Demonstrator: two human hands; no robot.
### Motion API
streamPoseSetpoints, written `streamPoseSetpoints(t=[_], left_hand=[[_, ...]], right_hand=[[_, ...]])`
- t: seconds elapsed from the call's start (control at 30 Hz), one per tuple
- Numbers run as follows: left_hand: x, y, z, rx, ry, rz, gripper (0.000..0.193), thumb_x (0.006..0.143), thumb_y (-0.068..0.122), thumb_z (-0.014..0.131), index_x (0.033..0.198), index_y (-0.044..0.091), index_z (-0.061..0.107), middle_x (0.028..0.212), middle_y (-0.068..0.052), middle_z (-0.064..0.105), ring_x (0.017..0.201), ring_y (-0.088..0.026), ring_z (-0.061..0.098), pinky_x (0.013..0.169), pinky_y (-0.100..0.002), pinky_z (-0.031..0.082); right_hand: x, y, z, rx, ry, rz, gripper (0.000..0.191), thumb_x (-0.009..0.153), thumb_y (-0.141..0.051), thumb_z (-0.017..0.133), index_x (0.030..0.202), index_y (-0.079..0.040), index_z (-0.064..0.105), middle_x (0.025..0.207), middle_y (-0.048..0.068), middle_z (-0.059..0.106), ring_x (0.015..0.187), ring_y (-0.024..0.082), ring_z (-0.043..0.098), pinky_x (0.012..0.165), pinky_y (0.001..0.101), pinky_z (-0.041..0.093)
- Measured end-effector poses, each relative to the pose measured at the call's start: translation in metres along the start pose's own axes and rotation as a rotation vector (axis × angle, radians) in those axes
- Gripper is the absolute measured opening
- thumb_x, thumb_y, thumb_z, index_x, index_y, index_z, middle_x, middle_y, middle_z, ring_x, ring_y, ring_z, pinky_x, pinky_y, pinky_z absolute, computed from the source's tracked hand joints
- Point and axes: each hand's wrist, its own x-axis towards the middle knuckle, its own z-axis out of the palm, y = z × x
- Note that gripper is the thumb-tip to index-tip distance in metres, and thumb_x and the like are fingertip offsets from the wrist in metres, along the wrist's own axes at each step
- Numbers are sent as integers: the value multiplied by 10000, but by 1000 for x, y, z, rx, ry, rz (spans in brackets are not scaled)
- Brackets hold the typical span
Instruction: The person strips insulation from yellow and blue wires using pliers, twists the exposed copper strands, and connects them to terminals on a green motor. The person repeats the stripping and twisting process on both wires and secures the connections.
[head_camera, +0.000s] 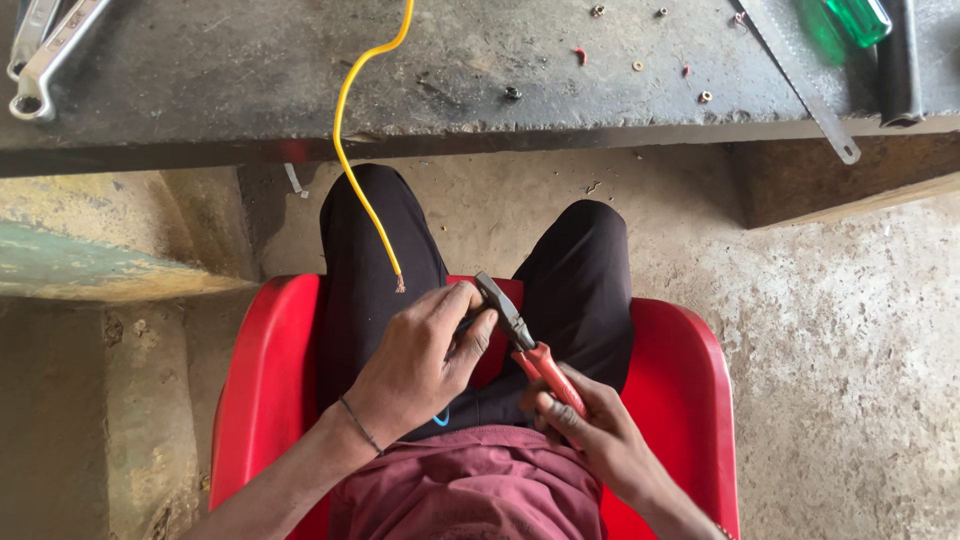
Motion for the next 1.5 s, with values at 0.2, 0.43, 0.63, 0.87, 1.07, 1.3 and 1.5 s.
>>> streamPoseSetpoints(t=[0.2, 0.43, 0.63, 0.87, 1.07, 1.3, 1.5], left_hand=[[-5, 1, -2, -130, -35, -80, 292, 837, 241, 838, 957, 39, 664, 773, -78, 671, 626, -206, 684, 523, -330, 529], [-13, -20, 8, 19, 115, -52, 254, 807, 84, 815, 739, 61, 572, 586, -74, 561, 488, -181, 580, 447, -338, 409], [-20, -25, 22, -22, 224, -37, 552, 852, 170, 861, 574, 51, 400, 499, -87, 406, 400, -170, 379, 395, -359, 311], [-6, -8, 6, 44, 249, 12, 587, 877, 309, 825, 547, 65, 405, 471, -56, 377, 390, -154, 364, 383, -351, 306], [-8, -4, -11, 12, 90, 166, 168, 1080, 184, 559, 986, 45, 574, 885, -89, 622, 770, -264, 643, 667, -372, 518], [-6, 0, -7, -13, 81, 71, 122, 1043, 124, 582, 1044, 3, 595, 943, -109, 669, 776, -266, 693, 630, -362, 547], [-8, 4, -5, -114, 54, -48, 130, 1015, 97, 579, 1084, -5, 622, 936, -115, 684, 748, -254, 730, 609, -349, 585]], right_hand=[[-5, -8, 11, -172, 12, -151, 381, 974, -180, 646, 1280, 44, 682, 1110, 13, 588, 849, 68, 541, 730, 229, 472], [-8, -7, 23, -163, 52, -179, 368, 980, -128, 644, 1300, 39, 711, 1117, 37, 540, 834, 88, 472, 733, 236, 417], [-3, 9, 31, 298, 69, -53, 491, 946, -157, 596, 1411, -6, 557, 1365, 100, 611, 1126, 182, 625, 967, 311, 507], [7, 12, 20, 403, 112, -56, 606, 927, -151, 611, 1491, 16, 466, 1483, 155, 569, 1289, 259, 557, 971, 400, 446], [-1, -5, 12, 12, 129, -276, 502, 958, -177, 626, 1419, 19, 588, 1602, 143, 457, 1487, 216, 396, 1152, 369, 295], [-10, -19, 13, -257, 78, -347, 481, 958, -105, 630, 1423, 12, 585, 1548, 137, 488, 1493, 244, 422, 1203, 377, 283], [-8, -18, 24, -298, 39, -344, 487, 955, -133, 644, 1414, 20, 588, 1504, 129, 495, 1444, 249, 473, 1173, 366, 335]])
